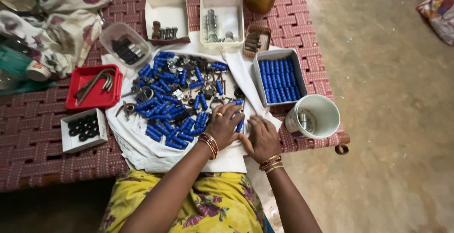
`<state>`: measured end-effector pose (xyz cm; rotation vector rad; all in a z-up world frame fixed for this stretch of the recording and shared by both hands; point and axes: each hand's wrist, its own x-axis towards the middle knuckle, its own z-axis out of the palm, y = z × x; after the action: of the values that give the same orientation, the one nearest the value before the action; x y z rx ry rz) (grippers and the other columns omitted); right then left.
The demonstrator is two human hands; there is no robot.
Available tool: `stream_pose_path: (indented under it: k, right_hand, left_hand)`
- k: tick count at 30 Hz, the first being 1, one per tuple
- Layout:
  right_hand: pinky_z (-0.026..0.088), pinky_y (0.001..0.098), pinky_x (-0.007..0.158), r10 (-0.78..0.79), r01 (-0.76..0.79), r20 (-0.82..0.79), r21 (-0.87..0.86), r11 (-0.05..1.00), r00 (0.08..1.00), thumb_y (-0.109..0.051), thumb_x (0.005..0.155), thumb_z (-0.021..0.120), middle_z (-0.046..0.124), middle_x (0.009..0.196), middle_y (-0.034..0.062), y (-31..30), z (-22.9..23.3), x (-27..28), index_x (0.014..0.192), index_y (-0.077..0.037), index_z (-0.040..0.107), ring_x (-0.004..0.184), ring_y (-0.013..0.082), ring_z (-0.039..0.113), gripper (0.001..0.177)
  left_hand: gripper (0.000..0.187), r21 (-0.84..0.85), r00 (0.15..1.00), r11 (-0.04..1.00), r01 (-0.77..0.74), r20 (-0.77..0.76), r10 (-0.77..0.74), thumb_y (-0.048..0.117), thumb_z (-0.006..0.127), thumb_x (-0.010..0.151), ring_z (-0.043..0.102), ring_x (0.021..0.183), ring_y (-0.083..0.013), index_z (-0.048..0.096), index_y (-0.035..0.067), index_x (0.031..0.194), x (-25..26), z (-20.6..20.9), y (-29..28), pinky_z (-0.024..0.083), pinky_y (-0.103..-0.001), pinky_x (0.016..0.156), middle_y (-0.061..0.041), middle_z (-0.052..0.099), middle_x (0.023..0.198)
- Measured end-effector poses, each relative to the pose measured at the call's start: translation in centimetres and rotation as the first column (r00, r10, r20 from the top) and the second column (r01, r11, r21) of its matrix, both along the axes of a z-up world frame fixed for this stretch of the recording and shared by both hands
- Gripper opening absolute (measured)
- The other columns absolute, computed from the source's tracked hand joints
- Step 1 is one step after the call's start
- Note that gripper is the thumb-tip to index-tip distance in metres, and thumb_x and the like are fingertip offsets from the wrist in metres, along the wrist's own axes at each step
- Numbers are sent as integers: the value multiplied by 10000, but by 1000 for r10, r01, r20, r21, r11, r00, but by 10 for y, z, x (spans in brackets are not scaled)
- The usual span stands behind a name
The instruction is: The person sorts various hardware components by hand into different containers and onto a white cloth, including blue plastic parts, metal brackets, and small black rings.
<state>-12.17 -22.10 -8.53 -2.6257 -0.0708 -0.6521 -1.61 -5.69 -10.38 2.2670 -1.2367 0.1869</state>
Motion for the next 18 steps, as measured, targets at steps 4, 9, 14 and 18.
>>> stream_pose_path:
  k: [4, 9, 14, 18]
  right_hand:
    - [449, 466, 1060, -38, 40, -20, 152, 988, 999, -318, 862, 745, 654, 1304, 171, 4, 5, -1, 1306, -30, 624, 1239, 358, 559, 542]
    - [516, 418, 939, -134, 106, 42, 401, 910, 990, -232, 897, 763, 712, 1155, 160, 16, 21, 11, 1310, 1, 583, 1071, 295, 671, 507]
    - [608, 285, 759, -144, 127, -18, 589, 798, 989, -110, 905, 773, 765, 997, 97, 3, 47, 37, 1251, -18, 606, 853, 156, 762, 395]
    - [616, 289, 711, -50, 243, -289, 684, 688, 956, -111, 852, 786, 781, 958, 86, -55, 76, 61, 1210, -54, 677, 819, 147, 745, 379]
  left_hand:
    - [710, -17, 998, 1000, -9, 58, 10, 303, 915, 651, 402, 1394, -313, 610, 123, 1267, 0, 15, -1, 265, -527, 1178, -105, 484, 1440]
    - [656, -76, 996, 997, 25, 85, -18, 333, 886, 694, 402, 1401, -312, 611, 57, 1222, 3, 25, -7, 268, -528, 1177, -117, 479, 1445]
    - [566, -86, 974, 994, -66, 213, 83, 241, 849, 759, 429, 1458, -241, 603, 142, 1259, 9, 41, -30, 305, -468, 1251, -36, 482, 1517]
    - [1040, -230, 998, 973, -29, 53, 42, 471, 880, 654, 394, 1395, -335, 426, 46, 1487, 18, 56, -47, 295, -531, 1148, -132, 413, 1545]
